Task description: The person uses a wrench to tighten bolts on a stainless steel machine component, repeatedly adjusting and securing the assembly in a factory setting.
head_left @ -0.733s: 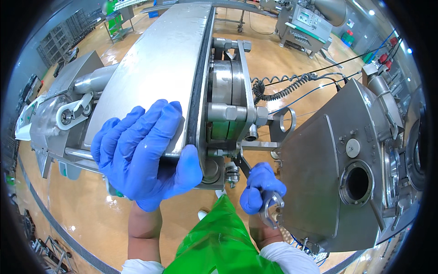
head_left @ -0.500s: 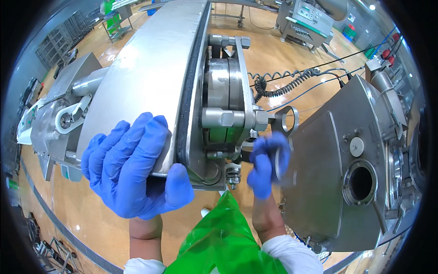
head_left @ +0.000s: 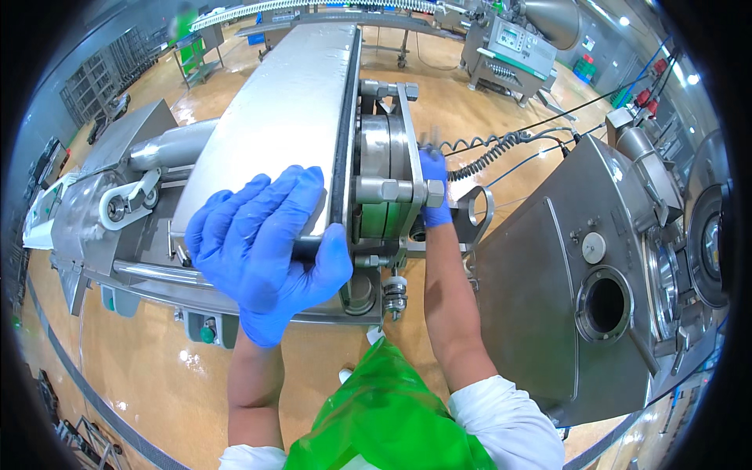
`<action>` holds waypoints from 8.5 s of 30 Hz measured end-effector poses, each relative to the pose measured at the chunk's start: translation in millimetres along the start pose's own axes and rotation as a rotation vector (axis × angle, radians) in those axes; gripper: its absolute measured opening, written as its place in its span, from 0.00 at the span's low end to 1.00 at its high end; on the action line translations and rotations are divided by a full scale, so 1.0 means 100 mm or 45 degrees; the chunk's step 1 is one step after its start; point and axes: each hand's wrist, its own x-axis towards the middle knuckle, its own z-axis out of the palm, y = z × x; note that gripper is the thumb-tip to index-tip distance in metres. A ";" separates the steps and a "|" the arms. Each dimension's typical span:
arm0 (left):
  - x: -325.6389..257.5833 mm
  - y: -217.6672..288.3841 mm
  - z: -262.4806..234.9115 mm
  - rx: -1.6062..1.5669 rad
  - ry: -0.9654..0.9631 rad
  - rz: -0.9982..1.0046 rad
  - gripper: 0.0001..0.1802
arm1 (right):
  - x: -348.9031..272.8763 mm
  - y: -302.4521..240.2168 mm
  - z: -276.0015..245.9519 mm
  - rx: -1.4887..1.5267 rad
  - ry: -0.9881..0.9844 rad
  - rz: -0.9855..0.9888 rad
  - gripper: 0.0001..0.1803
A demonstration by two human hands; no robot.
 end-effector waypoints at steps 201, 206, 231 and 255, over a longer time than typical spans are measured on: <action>0.56 1.20 -0.05 -1.050 -0.007 -0.047 0.38 | -1.73 -1.73 -0.21 0.530 0.058 -1.167 0.18; 0.56 1.26 0.03 -0.921 0.031 -0.022 0.35 | -1.42 -1.56 -0.23 0.378 0.074 -0.946 0.18; 0.82 -0.29 -0.57 -0.108 -0.668 -0.836 0.29 | -0.03 -1.30 -0.09 0.415 0.261 -0.904 0.15; 0.53 -0.52 -0.46 -0.399 -0.821 -0.894 0.22 | 1.67 0.18 0.96 -0.063 -0.093 -0.364 0.16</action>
